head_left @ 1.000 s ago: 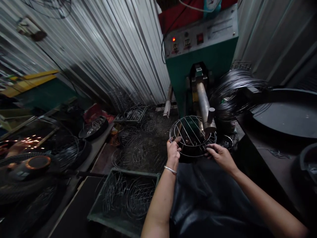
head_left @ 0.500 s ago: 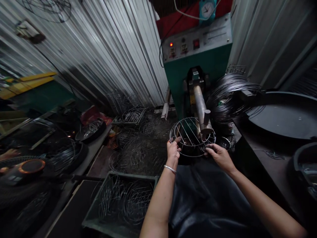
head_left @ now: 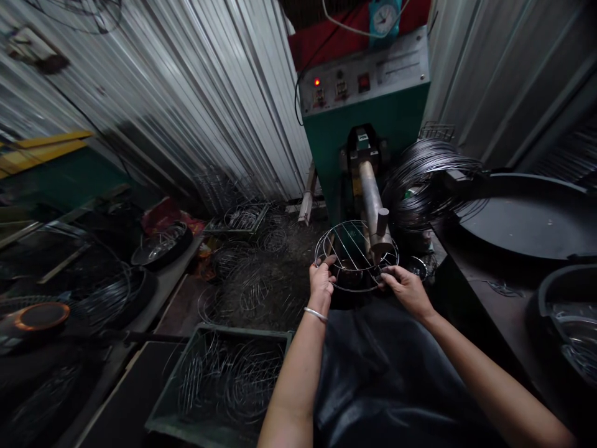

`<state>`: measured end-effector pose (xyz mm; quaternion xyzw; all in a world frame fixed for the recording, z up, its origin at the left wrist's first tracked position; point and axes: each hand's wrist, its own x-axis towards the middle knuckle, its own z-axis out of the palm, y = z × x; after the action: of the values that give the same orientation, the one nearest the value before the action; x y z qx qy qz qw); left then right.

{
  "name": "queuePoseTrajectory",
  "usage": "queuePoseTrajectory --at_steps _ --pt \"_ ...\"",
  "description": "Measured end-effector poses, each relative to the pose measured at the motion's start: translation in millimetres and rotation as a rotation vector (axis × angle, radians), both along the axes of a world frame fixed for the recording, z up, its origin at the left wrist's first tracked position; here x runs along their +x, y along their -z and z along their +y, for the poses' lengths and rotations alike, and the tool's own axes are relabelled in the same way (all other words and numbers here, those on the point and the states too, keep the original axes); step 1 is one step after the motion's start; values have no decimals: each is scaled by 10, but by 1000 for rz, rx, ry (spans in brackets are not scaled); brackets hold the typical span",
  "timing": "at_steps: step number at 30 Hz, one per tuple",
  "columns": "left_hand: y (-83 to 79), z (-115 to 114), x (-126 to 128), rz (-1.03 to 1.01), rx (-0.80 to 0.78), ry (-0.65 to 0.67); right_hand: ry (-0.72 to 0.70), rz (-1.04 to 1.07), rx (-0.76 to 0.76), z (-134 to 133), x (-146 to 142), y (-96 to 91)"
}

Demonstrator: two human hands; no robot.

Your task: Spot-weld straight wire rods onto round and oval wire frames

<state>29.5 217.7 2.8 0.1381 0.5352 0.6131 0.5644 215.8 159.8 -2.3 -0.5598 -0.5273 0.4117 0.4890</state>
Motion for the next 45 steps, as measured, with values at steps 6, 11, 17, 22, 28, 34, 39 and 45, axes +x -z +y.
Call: queuePoseTrajectory --at_steps 6,11,17,22,28,34,39,45 --pt "18 14 -92 55 -67 60 82 98 -20 -110 56 -45" --pt "-79 116 -221 111 -177 188 57 74 13 -340 -51 -81" --pt "-53 -33 -135 65 -27 99 -113 82 -34 -316 -452 -28" --pt "-13 -144 -31 15 27 13 42 148 72 -331 -455 -90" --pt "-45 -137 122 -1 34 -51 -6 17 38 -280 -357 -10" --pt "-37 -153 166 6 64 -51 1 57 -12 -176 -282 50" --pt "-44 -162 174 25 51 -51 -28 80 -6 -170 -242 8" --pt "-1 -153 196 29 59 -57 -9 144 1 -162 -226 37"
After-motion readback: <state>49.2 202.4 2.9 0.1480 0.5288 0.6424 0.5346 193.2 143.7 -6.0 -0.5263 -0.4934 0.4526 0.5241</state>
